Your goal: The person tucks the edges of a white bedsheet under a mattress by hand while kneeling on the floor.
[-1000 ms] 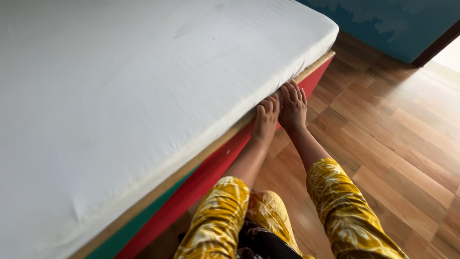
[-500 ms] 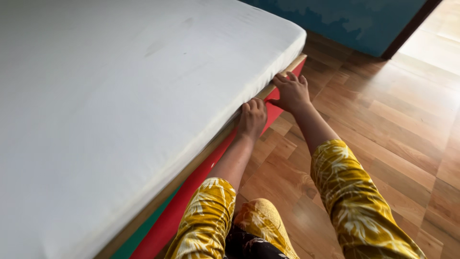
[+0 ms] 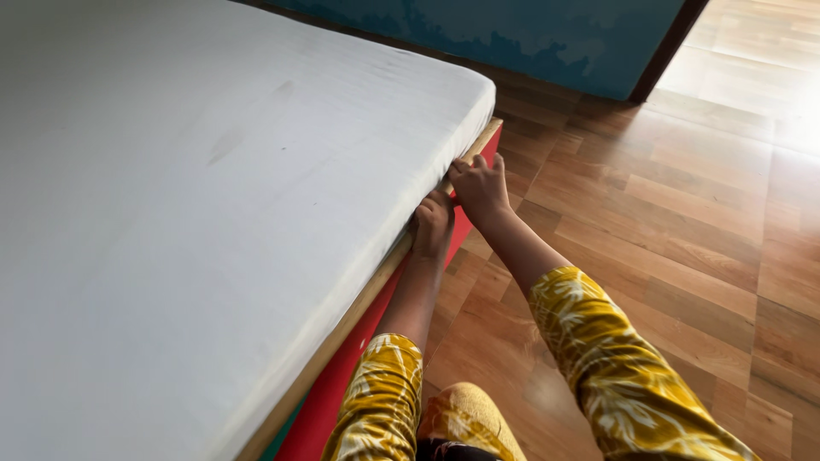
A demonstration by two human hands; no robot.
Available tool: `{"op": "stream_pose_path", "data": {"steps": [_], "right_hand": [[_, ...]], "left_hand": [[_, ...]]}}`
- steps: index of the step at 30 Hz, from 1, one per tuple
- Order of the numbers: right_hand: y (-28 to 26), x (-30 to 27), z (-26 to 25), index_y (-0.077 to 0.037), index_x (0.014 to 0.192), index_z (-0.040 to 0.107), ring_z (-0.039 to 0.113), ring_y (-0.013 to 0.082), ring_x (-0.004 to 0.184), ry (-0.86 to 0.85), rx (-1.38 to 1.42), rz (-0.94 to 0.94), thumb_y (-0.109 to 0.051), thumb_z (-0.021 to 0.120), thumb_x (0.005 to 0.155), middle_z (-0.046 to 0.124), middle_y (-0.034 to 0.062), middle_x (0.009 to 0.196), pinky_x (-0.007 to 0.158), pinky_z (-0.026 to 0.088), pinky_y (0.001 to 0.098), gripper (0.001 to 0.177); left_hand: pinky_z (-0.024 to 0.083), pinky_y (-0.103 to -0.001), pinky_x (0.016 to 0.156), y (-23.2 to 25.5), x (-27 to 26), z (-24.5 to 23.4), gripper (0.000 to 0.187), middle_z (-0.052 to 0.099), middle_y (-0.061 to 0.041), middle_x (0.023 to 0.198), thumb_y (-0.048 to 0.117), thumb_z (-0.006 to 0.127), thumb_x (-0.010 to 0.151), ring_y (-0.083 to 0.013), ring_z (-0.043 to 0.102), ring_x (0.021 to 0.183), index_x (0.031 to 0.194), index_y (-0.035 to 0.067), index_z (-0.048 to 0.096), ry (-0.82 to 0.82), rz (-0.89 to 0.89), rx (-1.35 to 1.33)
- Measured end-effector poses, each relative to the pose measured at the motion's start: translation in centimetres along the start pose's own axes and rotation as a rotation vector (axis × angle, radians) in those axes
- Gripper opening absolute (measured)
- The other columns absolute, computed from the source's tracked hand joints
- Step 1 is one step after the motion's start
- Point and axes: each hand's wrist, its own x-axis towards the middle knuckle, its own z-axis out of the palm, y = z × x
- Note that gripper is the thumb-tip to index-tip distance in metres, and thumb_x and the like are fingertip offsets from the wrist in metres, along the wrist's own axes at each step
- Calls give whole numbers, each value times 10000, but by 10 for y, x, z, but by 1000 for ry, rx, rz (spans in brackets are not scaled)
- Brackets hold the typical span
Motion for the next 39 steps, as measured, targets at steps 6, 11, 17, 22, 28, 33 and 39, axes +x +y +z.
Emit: {"op": "stream_pose_path", "data": {"steps": [6, 11, 17, 22, 28, 33, 39], "right_hand": [[-30, -29, 15, -111, 1510, 464, 487, 318, 1342, 73, 256, 175, -363, 824, 676, 443, 52, 1568, 1047, 345, 660, 943], [-73, -92, -30, -113, 1441, 538, 455, 340, 1370, 273, 427, 17, -308, 766, 748, 498, 112, 1509, 1078, 303, 695, 755], [-171, -174, -72, -174, 1245, 691, 599, 167, 1297, 520, 599, -467, -293, 666, 989, 693, -1, 1320, 1153, 353, 493, 283], [-205, -158, -67, -137, 1027, 701, 673, 198, 1112, 774, 779, -519, -264, 662, 961, 733, 22, 1093, 1025, 443, 422, 148], [-239, -110, -32, -136, 830, 640, 657, 213, 805, 1067, 973, -478, -282, 596, 922, 692, 25, 825, 801, 486, 385, 178], [-236, -112, -33, -123, 759, 629, 617, 222, 732, 1054, 999, -428, -286, 577, 862, 647, 34, 740, 738, 474, 377, 200], [-235, -122, -40, -79, 813, 626, 621, 313, 839, 1027, 967, -413, -278, 563, 853, 633, 109, 834, 796, 466, 435, 213]], "left_hand": [[456, -387, 877, -106, -77, -73, 692, 495, -144, 1433, 456, 572, 827, -260, 527, 1139, 1400, 72, 519, -347, 226, -419], [475, -467, 935, -184, -183, -111, 711, 510, -154, 1454, 413, 618, 895, -277, 533, 1250, 1513, 123, 417, -244, 17, -513], [494, -461, 969, -226, -246, -100, 555, 548, -186, 1442, 353, 577, 1037, -309, 566, 1262, 1492, 85, 407, -102, -30, -544], [523, -475, 975, -214, -244, -100, 450, 585, -203, 1382, 348, 482, 1084, -314, 600, 1245, 1398, 30, 434, -22, -135, -506], [522, -446, 937, -213, -234, -76, 443, 611, -171, 1317, 410, 467, 1139, -295, 597, 1172, 1416, 70, 402, 94, -145, -376], [476, -412, 946, -208, -232, -69, 399, 615, -144, 1332, 406, 418, 1166, -265, 597, 1212, 1411, 92, 401, 91, -76, -102], [470, -463, 981, -204, -236, -74, 513, 613, -174, 1328, 336, 458, 1083, -314, 584, 1210, 1480, 16, 399, 112, -122, -217]]}}
